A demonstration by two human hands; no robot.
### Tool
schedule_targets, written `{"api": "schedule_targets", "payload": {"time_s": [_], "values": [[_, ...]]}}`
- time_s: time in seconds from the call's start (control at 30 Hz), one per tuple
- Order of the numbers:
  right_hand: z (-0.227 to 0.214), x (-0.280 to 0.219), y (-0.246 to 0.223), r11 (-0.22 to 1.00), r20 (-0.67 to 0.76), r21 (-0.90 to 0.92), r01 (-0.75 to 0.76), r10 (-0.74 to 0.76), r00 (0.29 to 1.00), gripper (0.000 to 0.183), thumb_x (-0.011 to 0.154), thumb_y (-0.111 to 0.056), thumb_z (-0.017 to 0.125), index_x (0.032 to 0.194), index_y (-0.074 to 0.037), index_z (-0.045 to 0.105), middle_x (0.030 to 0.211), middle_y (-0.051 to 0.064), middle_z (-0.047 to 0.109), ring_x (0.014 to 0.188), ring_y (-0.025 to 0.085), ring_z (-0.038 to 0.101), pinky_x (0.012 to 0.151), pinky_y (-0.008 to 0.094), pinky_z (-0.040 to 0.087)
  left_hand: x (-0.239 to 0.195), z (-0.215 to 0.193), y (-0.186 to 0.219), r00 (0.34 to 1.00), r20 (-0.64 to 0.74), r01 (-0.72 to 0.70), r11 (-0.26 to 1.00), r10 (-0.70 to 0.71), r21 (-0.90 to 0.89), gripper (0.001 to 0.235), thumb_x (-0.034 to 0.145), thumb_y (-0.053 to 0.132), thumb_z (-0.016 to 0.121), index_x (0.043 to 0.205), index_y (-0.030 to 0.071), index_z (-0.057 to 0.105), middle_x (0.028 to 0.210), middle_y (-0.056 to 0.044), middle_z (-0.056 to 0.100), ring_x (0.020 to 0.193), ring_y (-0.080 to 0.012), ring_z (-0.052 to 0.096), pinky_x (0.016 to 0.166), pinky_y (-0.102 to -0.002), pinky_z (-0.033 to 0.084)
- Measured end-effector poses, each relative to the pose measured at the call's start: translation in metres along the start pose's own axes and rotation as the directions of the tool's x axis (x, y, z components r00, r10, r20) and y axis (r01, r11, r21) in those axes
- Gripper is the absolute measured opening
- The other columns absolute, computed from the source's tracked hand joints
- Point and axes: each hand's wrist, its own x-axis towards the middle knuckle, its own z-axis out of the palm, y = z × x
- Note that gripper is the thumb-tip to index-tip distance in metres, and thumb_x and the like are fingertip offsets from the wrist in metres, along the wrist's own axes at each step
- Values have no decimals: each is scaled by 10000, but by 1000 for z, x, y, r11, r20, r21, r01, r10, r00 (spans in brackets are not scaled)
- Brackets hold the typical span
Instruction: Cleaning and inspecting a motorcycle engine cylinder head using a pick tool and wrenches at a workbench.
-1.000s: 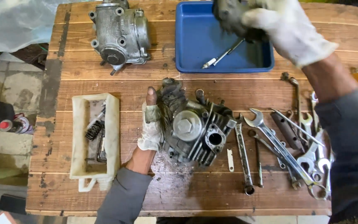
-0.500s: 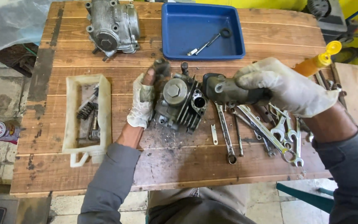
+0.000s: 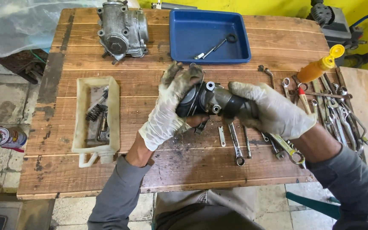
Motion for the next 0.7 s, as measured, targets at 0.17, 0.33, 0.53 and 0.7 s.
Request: {"api": "schedule_targets", "payload": {"time_s": [0.17, 0.33, 0.53, 0.7], "values": [[16, -3, 11, 997, -44, 83, 10, -6, 999, 520, 933, -416, 679, 880, 100, 708, 618, 299, 688, 281, 164, 450, 318, 279, 286, 5, 0, 4, 992, 100, -92, 989, 81, 112, 835, 756, 529, 882, 1435, 173, 552, 1414, -108, 602, 1388, -413, 514, 1264, -563, 294], [15, -7, 10, 1000, -8, -4, 19, -19, 1000, 698, 965, -525, 507, 958, 138, 724, 686, 359, 731, 271, 244, 507, 291, 333, 293, 7, 4, 5, 991, 105, -95, 980, 77, 175, 771, 748, 435, 834, 1419, 174, 558, 1377, -87, 645, 1318, -351, 605, 1264, -530, 299], [-33, 14, 12, 982, -175, -174, 72, -103, 979, 797, 978, -611, 371, 1102, 94, 723, 818, 299, 768, 463, 281, 651, 419, 336, 373, 3, 13, -4, 994, 93, -82, 966, 60, 246, 741, 742, 518, 773, 1371, 170, 591, 1372, -67, 656, 1319, -308, 612, 1237, -512, 297], [-92, 70, 15, 966, -333, -107, 237, -260, 907, 311, 1028, -230, 587, 1103, 47, 708, 870, 200, 742, 607, 219, 696, 515, 280, 495, 1, 10, -14, 991, 88, -121, 974, 106, 190, 840, 708, 577, 793, 1390, 137, 577, 1300, -72, 693, 1263, -371, 640, 1193, -559, 385]]}}
